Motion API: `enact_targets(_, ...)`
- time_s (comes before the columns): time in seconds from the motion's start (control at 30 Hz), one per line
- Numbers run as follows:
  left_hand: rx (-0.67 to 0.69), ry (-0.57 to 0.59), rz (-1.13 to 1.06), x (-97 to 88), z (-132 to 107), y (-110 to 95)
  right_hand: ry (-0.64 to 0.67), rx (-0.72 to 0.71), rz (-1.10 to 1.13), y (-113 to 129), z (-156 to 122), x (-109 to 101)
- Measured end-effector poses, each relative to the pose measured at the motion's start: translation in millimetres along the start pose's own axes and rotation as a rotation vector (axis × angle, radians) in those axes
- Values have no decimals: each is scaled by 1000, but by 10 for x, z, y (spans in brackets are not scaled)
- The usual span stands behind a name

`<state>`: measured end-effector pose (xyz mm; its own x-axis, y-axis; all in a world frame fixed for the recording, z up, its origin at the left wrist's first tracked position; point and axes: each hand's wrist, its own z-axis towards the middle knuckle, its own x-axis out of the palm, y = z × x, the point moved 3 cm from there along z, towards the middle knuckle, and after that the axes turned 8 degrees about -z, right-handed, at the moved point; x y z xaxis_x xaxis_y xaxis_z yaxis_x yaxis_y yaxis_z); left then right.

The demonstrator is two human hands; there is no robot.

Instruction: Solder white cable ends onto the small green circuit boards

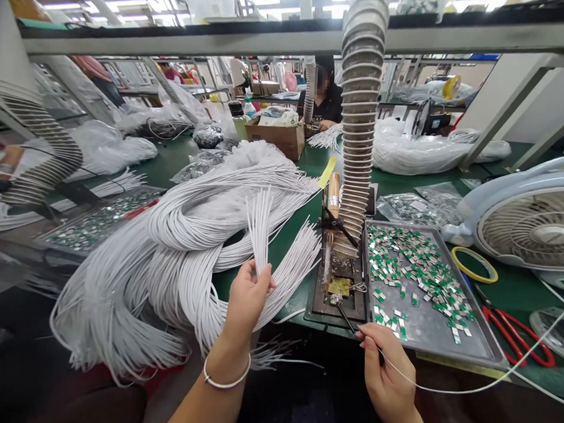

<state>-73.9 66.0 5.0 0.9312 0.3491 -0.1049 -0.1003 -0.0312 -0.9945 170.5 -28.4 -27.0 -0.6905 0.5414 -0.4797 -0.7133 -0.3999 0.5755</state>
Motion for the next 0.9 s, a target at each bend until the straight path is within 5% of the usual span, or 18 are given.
enact_targets(0.17, -102, 194, -266, -49, -18, -17, -6, -31, -13, 39, 8, 18)
enact_targets(0.4, -36, 421, -513, -105, -269, -65, -17, -50, -27, 106, 3, -14)
enact_targets(0.53, 142, 679, -217, -40, -463, -247, -18, -24, -27, 119, 5, -61)
enact_targets(0.73, 558, 1300, 301, 238, -938, -588, -2, 99, -8, 51, -36, -114)
enact_targets(0.9, 820, 1379, 564, 364, -1220, -560, 48, 239, 114, 30, -82, -117)
